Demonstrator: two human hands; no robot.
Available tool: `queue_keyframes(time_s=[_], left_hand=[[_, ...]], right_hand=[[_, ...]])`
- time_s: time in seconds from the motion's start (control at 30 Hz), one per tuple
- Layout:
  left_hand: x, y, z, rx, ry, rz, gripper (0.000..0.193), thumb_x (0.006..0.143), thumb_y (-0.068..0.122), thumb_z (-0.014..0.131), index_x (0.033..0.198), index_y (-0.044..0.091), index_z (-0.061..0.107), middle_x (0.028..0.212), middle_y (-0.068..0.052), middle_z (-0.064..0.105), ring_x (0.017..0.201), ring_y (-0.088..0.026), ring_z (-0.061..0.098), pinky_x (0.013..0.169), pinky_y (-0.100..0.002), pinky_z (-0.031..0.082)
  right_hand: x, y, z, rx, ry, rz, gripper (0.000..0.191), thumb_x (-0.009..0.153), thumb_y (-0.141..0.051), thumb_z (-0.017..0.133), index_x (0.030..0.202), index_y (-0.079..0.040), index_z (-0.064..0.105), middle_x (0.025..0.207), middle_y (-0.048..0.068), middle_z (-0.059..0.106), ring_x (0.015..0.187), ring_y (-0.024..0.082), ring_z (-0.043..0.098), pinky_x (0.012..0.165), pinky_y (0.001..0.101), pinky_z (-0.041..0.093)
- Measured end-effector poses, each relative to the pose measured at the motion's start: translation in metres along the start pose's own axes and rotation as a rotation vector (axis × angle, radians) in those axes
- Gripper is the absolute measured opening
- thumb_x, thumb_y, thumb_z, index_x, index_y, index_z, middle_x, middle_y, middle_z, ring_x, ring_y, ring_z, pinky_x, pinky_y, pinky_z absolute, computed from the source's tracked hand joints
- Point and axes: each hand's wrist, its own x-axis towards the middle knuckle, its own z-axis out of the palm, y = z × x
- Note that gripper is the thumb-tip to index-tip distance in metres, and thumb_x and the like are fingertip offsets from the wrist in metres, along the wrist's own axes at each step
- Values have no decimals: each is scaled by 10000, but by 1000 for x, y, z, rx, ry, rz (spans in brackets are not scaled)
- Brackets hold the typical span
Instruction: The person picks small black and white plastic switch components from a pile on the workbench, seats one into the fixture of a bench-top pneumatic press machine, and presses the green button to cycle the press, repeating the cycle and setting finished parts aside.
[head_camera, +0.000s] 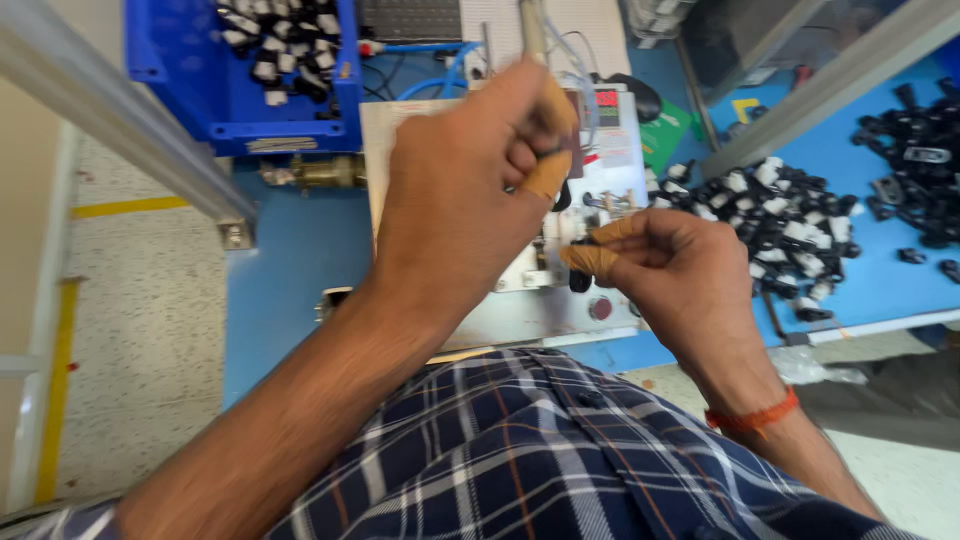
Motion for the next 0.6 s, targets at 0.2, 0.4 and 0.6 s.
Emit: queue_keyframes(time_s=[0.2,0.4,0.6], left_hand=[[-53,-21,-82,285,6,-347,389,819,105,810,1160,93,623,946,-32,764,720,-125,743,601,-273,601],[-82,-49,-88,401,-91,-605,451,761,123,845,1154,117,623,935,-32,772,741,-185,735,636,-363,602],[-36,-92,-120,416,347,-45,455,1049,173,810,1310,-14,487,1122,-117,662,1017,-253,675,856,-397,563]], right_hand=[[13,-29,61,-285,110,-170,247,792,-171,877,951,-16,769,825,83,790,687,136,767,603,285,604],[33,-27,73,-383,104,-272,202,776,-166,887,891,-38,781,780,81,781,676,148,764,658,285,607],[25,-31,85,-414,138,-256,235,792,-191,889,926,-36,772,788,85,785,682,146,763,656,286,607]])
